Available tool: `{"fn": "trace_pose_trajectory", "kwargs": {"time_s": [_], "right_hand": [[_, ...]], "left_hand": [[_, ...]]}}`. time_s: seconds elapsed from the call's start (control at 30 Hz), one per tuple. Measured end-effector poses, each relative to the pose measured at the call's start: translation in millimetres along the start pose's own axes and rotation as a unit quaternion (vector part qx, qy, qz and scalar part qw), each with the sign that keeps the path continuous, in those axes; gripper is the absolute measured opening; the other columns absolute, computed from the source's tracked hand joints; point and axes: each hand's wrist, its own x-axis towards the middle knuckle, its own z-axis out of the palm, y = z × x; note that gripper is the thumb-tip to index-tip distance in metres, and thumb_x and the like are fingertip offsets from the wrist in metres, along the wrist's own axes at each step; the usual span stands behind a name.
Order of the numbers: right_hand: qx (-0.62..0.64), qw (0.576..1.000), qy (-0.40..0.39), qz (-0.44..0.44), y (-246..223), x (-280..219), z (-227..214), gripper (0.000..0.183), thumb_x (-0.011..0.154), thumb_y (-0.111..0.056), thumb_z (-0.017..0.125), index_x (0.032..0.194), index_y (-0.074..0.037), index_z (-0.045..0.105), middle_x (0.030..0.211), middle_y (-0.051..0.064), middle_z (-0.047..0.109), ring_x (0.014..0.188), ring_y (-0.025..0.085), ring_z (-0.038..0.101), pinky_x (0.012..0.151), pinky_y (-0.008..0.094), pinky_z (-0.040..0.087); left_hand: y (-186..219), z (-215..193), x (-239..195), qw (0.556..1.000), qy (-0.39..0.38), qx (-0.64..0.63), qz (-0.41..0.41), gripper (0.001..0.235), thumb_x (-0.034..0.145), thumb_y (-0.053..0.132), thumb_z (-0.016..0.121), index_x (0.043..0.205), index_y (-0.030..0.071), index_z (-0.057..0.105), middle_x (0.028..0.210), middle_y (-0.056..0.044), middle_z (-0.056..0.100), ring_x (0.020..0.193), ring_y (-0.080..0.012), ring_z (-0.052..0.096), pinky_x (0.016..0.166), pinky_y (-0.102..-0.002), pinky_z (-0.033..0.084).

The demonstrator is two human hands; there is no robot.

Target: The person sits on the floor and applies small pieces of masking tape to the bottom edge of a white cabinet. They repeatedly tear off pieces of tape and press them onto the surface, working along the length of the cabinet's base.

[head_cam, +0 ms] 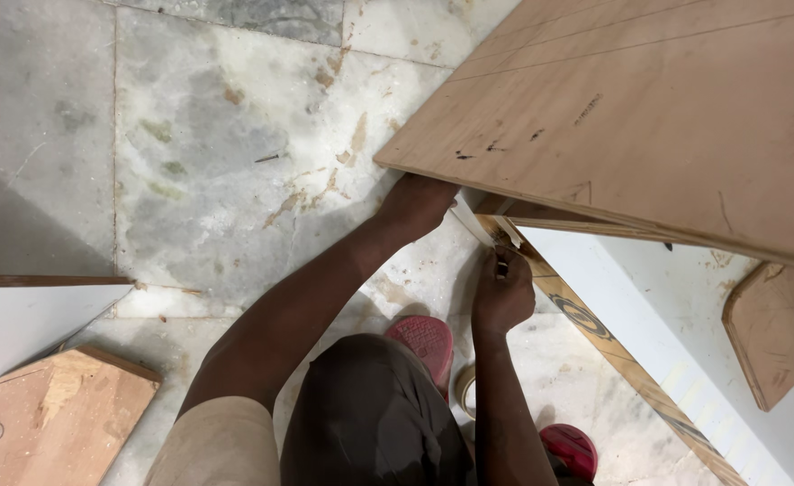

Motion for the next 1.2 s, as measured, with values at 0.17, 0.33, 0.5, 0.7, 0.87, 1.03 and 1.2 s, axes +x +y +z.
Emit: {"fn": "trace_pose_trajectory", "kwargs": {"time_s": [0.17, 0.33, 0.5, 0.7, 0.87, 1.03, 1.2], "right_hand": [[-0.013, 0.999, 0.028, -0.032, -1.0, 3.0, 5.2, 0.015, 0.092, -0.026, 0.08, 0.095, -0.013, 0.075, 0.094, 0.002, 0.076, 0.07, 0.022, 0.071, 0.061, 0.036, 0.054], [0.006, 0.999, 0.023, -0.025, -1.3, 2.7, 6.1, 0.015, 0.094, -0.027, 0.08, 0.094, -0.013, 0.075, 0.09, 0.0, 0.074, 0.069, 0.018, 0.07, 0.061, 0.034, 0.053], [0.007, 0.998, 0.042, -0.039, -0.5, 2.6, 8.1, 0.015, 0.095, -0.027, 0.08, 0.094, -0.013, 0.075, 0.089, 0.001, 0.074, 0.071, 0.019, 0.07, 0.062, 0.034, 0.054], [-0.009, 0.998, 0.055, -0.017, -2.6, 4.2, 11.8, 0.014, 0.091, -0.028, 0.083, 0.091, -0.015, 0.078, 0.087, 0.002, 0.075, 0.072, 0.022, 0.071, 0.061, 0.037, 0.053], [0.006, 0.999, 0.051, 0.009, -3.4, 5.7, 13.9, 0.014, 0.09, -0.028, 0.084, 0.091, -0.015, 0.079, 0.085, 0.001, 0.076, 0.07, 0.021, 0.071, 0.061, 0.036, 0.053], [0.015, 0.998, 0.058, 0.01, -0.3, 5.8, 16.0, 0.013, 0.089, -0.026, 0.084, 0.091, -0.014, 0.08, 0.085, 0.001, 0.077, 0.07, 0.018, 0.072, 0.062, 0.034, 0.054], [0.022, 0.997, 0.068, 0.0, 0.9, 6.2, 17.0, 0.012, 0.088, -0.024, 0.085, 0.091, -0.012, 0.08, 0.088, 0.002, 0.078, 0.071, 0.017, 0.073, 0.062, 0.032, 0.055]], "left_hand": [[-6.6, 3.8, 5.7, 1.0, -0.008, 0.004, -0.004, 0.021, 0.093, 0.012, 0.068, 0.11, -0.001, 0.068, 0.111, -0.019, 0.07, 0.108, -0.037, 0.067, 0.09, -0.048, 0.053], [-7.4, 5.7, 8.4, 0.999, 0.023, -0.021, 0.012, 0.02, 0.092, 0.011, 0.068, 0.11, 0.002, 0.07, 0.111, -0.019, 0.07, 0.108, -0.0378, 0.066, 0.088, -0.047, 0.053], [-3.5, -2.6, 7.3, 0.998, 0.034, -0.054, 0.018, 0.023, 0.095, 0.011, 0.065, 0.117, 0.002, 0.068, 0.115, -0.018, 0.07, 0.109, -0.0352, 0.067, 0.089, -0.046, 0.054], [4.7, -9.2, 6.3, 0.989, 0.081, -0.127, -0.011, 0.026, 0.097, 0.017, 0.065, 0.119, 0.003, 0.067, 0.116, -0.016, 0.071, 0.11, -0.0331, 0.067, 0.09, -0.044, 0.054], [3.0, -0.1, 12.6, 0.972, 0.076, -0.197, -0.106, 0.024, 0.099, 0.015, 0.061, 0.121, 0.004, 0.065, 0.117, -0.014, 0.071, 0.112, -0.0307, 0.067, 0.091, -0.042, 0.054], [-14.5, 25.6, 26.9, 0.99, 0.073, -0.09, -0.083, 0.028, 0.095, 0.009, 0.059, 0.122, 0.005, 0.066, 0.123, -0.013, 0.071, 0.118, -0.0298, 0.065, 0.095, -0.041, 0.053], [-15.9, 49.2, 47.8, 0.974, 0.121, -0.193, -0.016, 0.034, 0.097, 0.02, 0.067, 0.126, 0.005, 0.063, 0.124, -0.012, 0.069, 0.114, -0.0273, 0.065, 0.093, -0.038, 0.053]]}}
